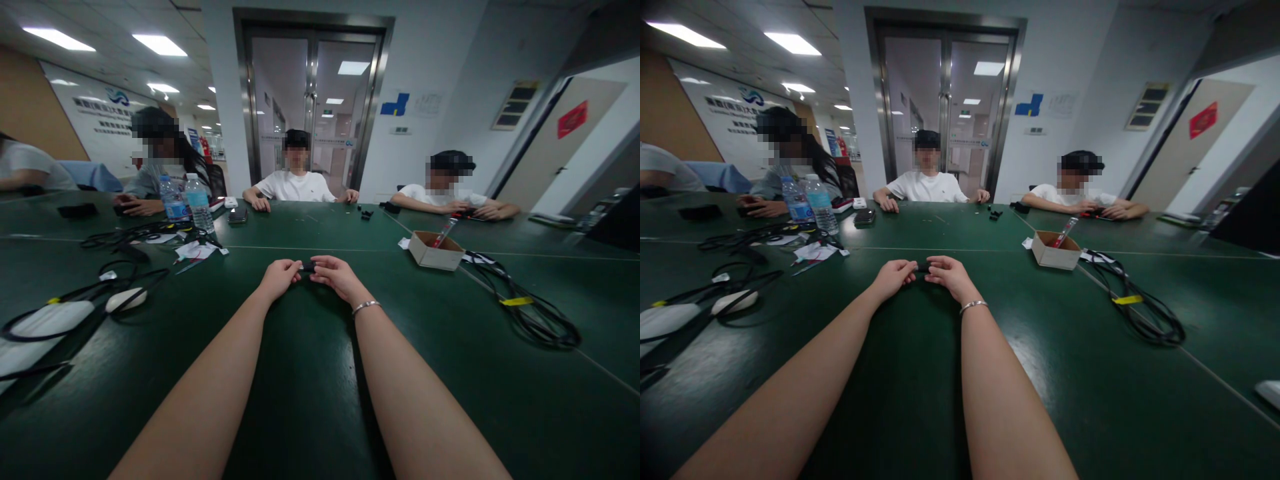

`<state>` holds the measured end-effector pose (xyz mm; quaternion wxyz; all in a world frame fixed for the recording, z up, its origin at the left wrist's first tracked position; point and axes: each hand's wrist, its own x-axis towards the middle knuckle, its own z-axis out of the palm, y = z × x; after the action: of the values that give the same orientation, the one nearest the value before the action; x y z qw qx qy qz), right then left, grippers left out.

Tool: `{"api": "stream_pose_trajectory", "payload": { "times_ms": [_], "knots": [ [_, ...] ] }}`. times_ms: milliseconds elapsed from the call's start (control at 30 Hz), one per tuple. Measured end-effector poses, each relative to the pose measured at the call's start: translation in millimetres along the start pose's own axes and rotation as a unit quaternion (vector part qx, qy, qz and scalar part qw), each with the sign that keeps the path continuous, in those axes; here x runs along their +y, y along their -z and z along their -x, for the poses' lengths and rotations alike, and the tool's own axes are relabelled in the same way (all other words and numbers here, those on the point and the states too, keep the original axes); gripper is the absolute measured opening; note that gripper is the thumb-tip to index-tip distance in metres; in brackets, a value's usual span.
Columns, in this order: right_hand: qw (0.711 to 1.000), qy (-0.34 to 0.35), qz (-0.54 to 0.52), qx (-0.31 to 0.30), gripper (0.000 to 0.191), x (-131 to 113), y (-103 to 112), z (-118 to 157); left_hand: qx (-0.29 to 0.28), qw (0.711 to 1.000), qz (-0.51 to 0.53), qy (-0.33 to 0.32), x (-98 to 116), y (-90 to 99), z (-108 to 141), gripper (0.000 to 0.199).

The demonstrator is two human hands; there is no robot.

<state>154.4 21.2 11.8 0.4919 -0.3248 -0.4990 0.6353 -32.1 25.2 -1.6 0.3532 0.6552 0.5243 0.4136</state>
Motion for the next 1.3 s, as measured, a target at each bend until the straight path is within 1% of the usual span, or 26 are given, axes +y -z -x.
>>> {"api": "stream_pose_trajectory", "payload": {
  "times_ms": [433,733,900,1067,1167,1300],
  "knots": [
    [1.000,0.009,0.003,-0.007,0.026,0.5,0.4,0.3,0.017,1.000,0.000,0.004,11.2,-0.9,5.1,0.041],
    [1.000,0.009,0.008,-0.011,0.026,-2.3,-2.6,2.9,0.014,1.000,-0.020,0.010,15.1,0.6,7.4,0.050],
    [1.000,0.009,0.005,-0.017,0.026,-4.4,-3.8,4.7,0.023,0.999,-0.046,0.019,19.0,1.0,9.4,0.053],
    [1.000,0.009,0.000,-0.023,0.027,-4.0,-3.8,4.4,0.033,0.998,-0.043,0.024,21.0,1.6,10.2,0.054],
    [0.999,0.026,0.001,-0.023,0.028,-2.8,-5.5,3.0,0.043,0.998,-0.027,0.038,18.5,1.4,7.7,0.053],
    [0.998,0.063,0.012,-0.018,0.028,-2.6,-10.9,1.1,0.071,0.996,-0.003,0.053,13.6,0.6,2.7,0.052]
  ]
}}
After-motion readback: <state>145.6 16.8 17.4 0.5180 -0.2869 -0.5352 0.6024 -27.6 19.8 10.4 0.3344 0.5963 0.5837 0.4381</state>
